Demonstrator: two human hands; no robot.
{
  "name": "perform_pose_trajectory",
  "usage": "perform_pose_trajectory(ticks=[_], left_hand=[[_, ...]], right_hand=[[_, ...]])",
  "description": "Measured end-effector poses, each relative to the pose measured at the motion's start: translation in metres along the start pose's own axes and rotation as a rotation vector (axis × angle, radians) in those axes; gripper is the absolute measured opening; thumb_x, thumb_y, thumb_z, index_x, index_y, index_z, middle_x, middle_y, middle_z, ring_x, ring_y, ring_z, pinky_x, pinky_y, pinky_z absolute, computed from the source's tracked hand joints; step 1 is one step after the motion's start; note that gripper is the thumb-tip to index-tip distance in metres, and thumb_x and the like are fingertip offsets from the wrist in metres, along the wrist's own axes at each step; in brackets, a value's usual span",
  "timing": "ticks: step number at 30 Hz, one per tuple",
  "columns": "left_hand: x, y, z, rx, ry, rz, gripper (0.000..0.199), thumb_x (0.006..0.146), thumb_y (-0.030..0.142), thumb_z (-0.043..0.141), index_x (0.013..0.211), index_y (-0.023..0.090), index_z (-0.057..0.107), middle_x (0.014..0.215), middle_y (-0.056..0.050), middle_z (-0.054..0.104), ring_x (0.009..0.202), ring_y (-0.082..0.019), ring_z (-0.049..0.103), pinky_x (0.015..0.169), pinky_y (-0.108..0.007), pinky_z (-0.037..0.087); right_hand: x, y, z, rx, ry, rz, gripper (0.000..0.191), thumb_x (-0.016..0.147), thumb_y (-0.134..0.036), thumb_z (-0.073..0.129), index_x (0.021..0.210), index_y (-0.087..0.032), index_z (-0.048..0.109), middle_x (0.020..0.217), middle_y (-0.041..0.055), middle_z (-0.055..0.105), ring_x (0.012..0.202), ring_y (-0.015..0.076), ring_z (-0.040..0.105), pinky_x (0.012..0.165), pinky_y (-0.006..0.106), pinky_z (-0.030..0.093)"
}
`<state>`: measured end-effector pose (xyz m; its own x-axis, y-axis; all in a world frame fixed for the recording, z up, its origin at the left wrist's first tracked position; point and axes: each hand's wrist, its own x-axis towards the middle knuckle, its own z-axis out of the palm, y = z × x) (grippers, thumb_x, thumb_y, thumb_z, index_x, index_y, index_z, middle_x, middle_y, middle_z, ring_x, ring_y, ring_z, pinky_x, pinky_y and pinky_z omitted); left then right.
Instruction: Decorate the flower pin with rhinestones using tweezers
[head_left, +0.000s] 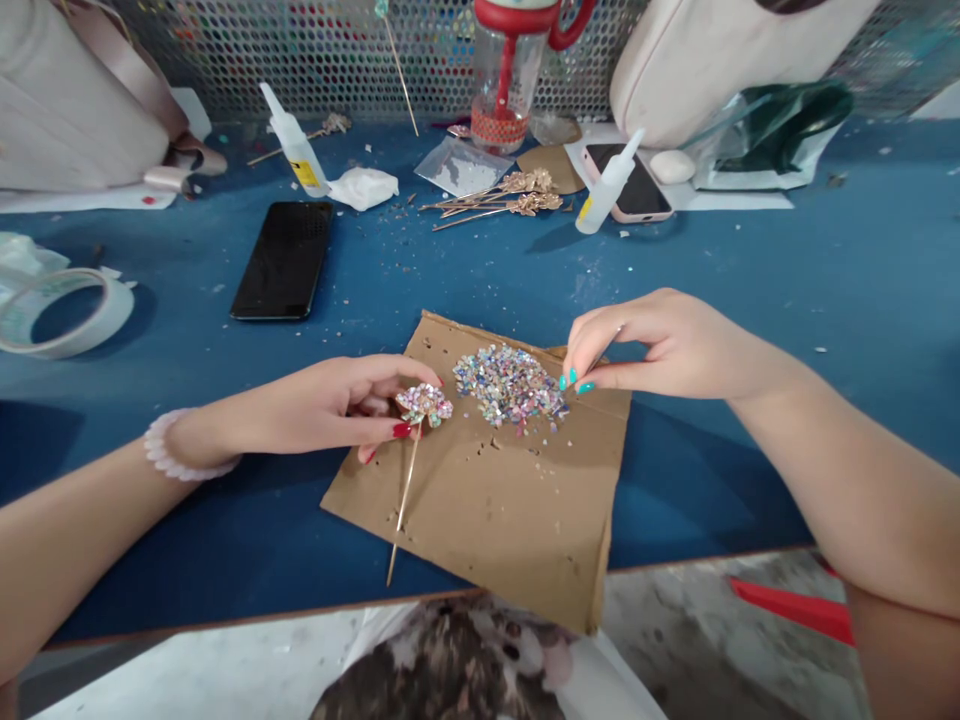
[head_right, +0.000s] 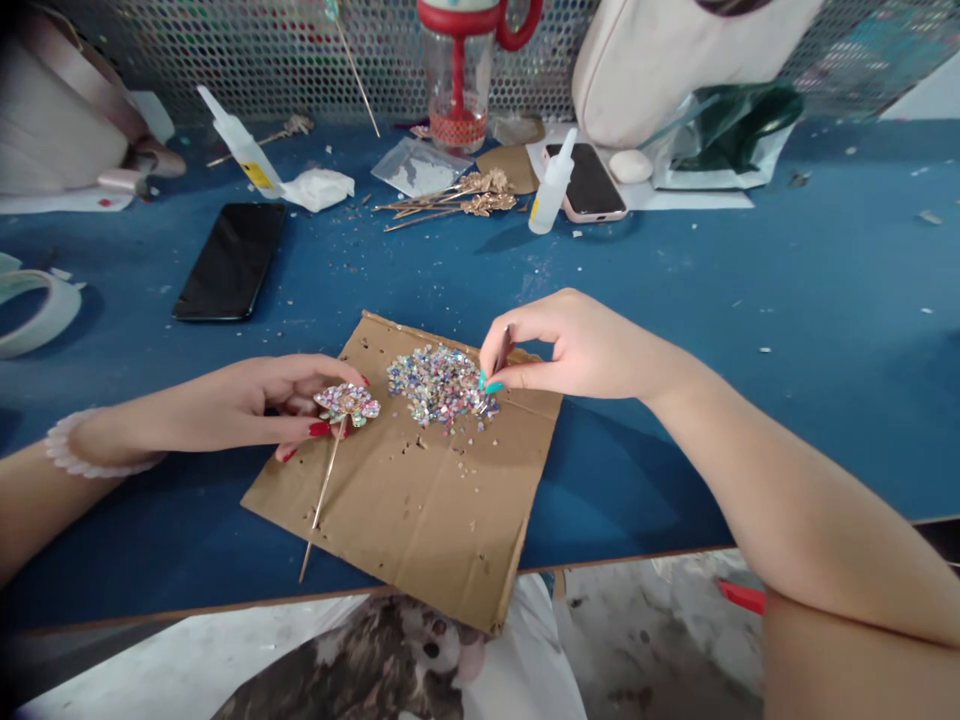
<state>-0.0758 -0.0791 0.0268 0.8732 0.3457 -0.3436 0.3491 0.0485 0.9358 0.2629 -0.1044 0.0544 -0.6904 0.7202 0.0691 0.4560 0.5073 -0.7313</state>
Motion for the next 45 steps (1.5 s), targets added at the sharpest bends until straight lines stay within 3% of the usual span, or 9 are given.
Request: perform_pose_trajectory(ticks=[45], left_hand=[[0.0006, 0.0057, 0.0008, 0.056, 0.031, -0.040, 0.037, 0.094, 0.022, 0.052, 0.130, 0.024, 0.043, 0.093, -0.001, 0.060, 0.057, -0.006, 0.055, 0.053, -0.014, 0.048]], right_hand=[[-0.0009, -0.0069, 0.0095, 0.010, -0.020, -0.064, 0.011, 0.089, -0.031, 0.062, 0.084, -0.022, 0.065, 0.086, 0.0017, 0.071, 0.079, 0.0137, 0.066, 0.071, 0.027, 0.049]])
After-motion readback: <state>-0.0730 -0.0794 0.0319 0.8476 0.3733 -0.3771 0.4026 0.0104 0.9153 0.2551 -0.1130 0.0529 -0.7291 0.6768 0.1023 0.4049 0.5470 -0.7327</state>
